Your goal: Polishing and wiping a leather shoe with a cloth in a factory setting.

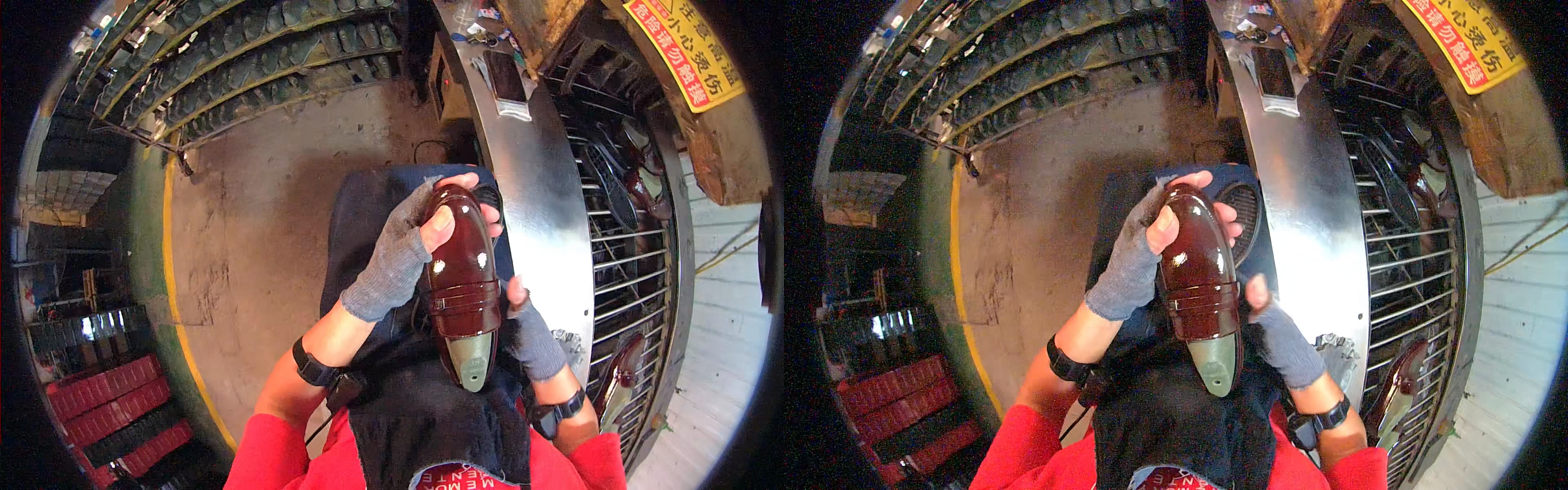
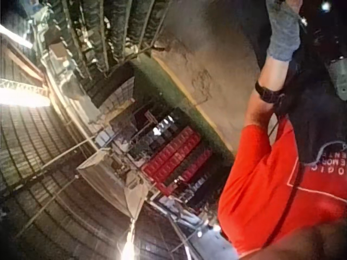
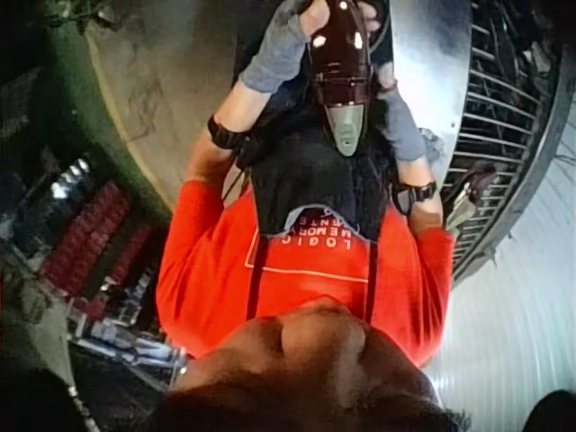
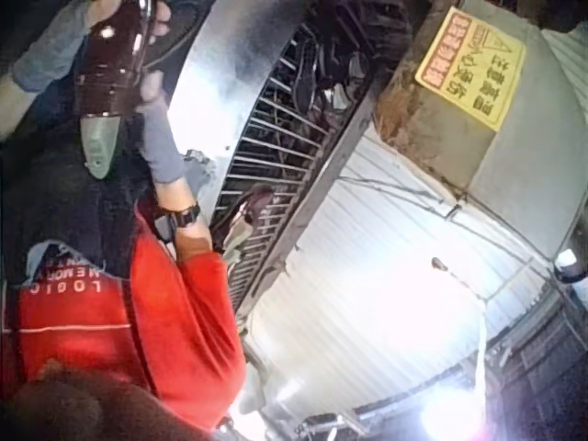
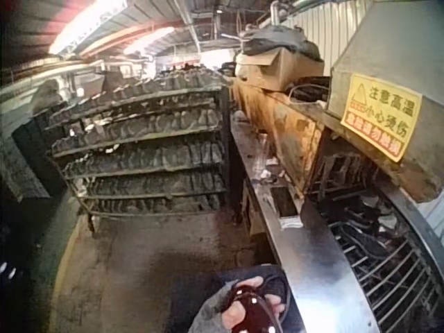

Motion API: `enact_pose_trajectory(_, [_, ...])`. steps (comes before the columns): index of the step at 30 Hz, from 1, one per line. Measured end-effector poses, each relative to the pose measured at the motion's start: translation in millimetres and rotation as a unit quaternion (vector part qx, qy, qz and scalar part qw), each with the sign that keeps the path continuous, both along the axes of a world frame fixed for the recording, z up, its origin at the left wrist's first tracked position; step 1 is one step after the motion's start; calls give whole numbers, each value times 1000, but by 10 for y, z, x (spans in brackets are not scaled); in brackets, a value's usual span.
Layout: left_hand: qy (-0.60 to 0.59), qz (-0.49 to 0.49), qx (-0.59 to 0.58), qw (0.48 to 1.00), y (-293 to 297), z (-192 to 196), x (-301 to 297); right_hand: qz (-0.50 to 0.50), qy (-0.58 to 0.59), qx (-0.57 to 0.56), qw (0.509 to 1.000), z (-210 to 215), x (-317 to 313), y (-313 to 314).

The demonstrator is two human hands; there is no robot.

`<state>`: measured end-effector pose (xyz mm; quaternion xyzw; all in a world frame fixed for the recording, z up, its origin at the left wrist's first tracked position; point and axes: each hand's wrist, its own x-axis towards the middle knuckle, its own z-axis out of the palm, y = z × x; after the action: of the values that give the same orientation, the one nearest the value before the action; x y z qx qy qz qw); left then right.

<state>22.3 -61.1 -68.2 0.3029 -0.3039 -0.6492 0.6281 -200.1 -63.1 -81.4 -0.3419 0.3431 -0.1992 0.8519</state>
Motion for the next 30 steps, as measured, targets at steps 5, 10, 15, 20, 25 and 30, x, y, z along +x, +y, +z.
enact_pose_trajectory(5, [-211, 31, -8, 977, -412, -396, 45, -51, -41, 50, 997, 337, 119, -67])
enact_pose_trajectory(10, [-741, 165, -191, 622, -479, -957, -122, -114, -50, 71, 990, 129, -243, -269])
enact_pose_trajectory(15, [-72, -71, 107, 989, -540, -631, 309, -122, 1, 75, 990, 147, -339, -259])
enact_pose_trajectory(20, [41, 37, 57, 997, -417, -402, 351, -14, -74, 147, 986, 43, -102, -133])
enact_pose_trajectory(25, [-34, -10, -44, 998, -266, -176, 371, -59, -66, 101, 991, -166, 282, 7])
enact_pose_trajectory(30, [-112, -40, -65, 991, -222, -109, 362, -22, -18, 92, 995, -362, 224, -37])
